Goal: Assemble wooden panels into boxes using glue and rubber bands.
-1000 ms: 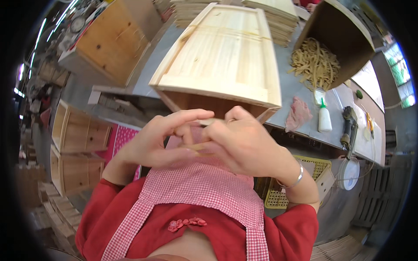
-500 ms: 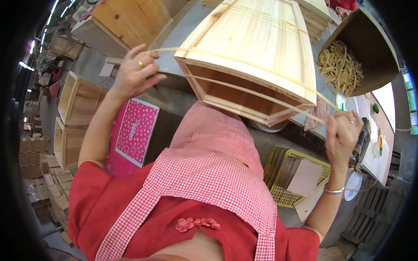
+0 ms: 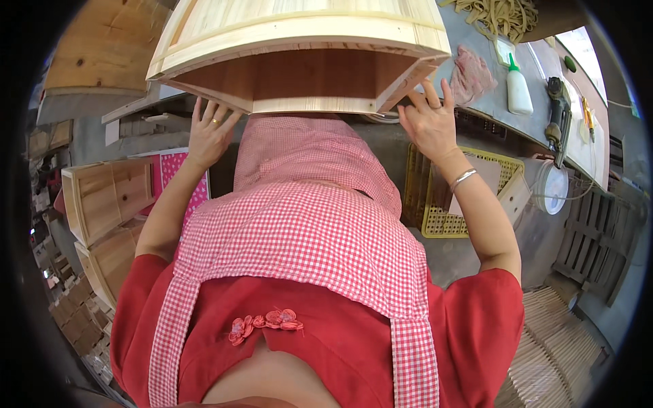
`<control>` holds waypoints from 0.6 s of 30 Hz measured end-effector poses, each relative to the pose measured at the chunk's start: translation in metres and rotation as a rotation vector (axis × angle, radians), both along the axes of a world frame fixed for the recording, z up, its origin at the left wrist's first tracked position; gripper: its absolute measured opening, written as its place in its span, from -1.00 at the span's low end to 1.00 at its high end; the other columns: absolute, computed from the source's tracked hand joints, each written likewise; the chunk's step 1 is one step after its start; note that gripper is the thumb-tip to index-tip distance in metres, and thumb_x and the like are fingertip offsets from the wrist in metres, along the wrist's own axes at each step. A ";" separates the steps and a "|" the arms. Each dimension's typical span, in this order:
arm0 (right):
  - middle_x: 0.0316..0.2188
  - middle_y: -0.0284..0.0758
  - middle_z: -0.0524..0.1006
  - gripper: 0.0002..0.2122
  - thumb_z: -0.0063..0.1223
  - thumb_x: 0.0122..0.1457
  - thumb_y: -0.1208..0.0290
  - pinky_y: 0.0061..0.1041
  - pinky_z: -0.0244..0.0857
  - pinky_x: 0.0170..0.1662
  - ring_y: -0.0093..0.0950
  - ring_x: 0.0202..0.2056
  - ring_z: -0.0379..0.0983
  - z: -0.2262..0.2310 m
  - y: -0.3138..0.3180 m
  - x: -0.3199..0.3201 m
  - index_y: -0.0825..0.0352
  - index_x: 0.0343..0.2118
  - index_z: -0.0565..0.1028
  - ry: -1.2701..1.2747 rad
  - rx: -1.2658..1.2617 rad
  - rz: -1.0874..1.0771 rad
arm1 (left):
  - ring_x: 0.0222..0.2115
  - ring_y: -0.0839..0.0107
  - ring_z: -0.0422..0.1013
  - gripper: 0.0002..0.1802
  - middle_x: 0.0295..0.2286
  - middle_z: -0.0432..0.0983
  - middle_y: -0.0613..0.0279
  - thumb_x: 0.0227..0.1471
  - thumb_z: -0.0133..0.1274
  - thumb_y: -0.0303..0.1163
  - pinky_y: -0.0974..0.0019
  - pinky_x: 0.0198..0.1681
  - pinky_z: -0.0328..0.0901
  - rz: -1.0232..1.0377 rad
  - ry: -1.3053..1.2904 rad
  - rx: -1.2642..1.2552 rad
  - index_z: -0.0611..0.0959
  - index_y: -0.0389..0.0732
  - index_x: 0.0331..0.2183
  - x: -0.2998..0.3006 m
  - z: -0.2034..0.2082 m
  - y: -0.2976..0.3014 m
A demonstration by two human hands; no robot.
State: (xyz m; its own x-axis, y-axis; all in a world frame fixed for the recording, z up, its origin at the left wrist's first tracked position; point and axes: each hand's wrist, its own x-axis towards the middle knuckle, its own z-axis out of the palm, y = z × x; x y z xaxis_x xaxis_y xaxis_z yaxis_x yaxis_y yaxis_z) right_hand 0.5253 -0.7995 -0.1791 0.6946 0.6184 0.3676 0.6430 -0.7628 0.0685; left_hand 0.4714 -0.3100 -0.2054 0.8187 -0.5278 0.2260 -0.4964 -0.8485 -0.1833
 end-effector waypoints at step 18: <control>-0.34 -0.18 0.56 -0.46 -0.15 0.39 0.00 -0.48 0.42 -0.28 -0.45 -0.39 0.55 0.178 0.039 0.206 0.54 -0.12 0.53 0.552 0.828 -0.321 | -0.12 0.34 0.46 -0.34 -0.05 0.49 0.17 0.31 -0.05 0.10 0.12 0.01 0.32 0.592 0.757 -1.510 0.54 -0.29 0.12 0.243 0.205 -0.032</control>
State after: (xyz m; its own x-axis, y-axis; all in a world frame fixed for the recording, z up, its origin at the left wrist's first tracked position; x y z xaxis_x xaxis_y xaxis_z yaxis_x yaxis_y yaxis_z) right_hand 0.7309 -0.7610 -0.0006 0.9819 0.0742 0.1742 0.1848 -0.5777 -0.7950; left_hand 0.7145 -0.3419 -0.0006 0.9477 0.1327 -0.2901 0.3066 -0.1271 0.9433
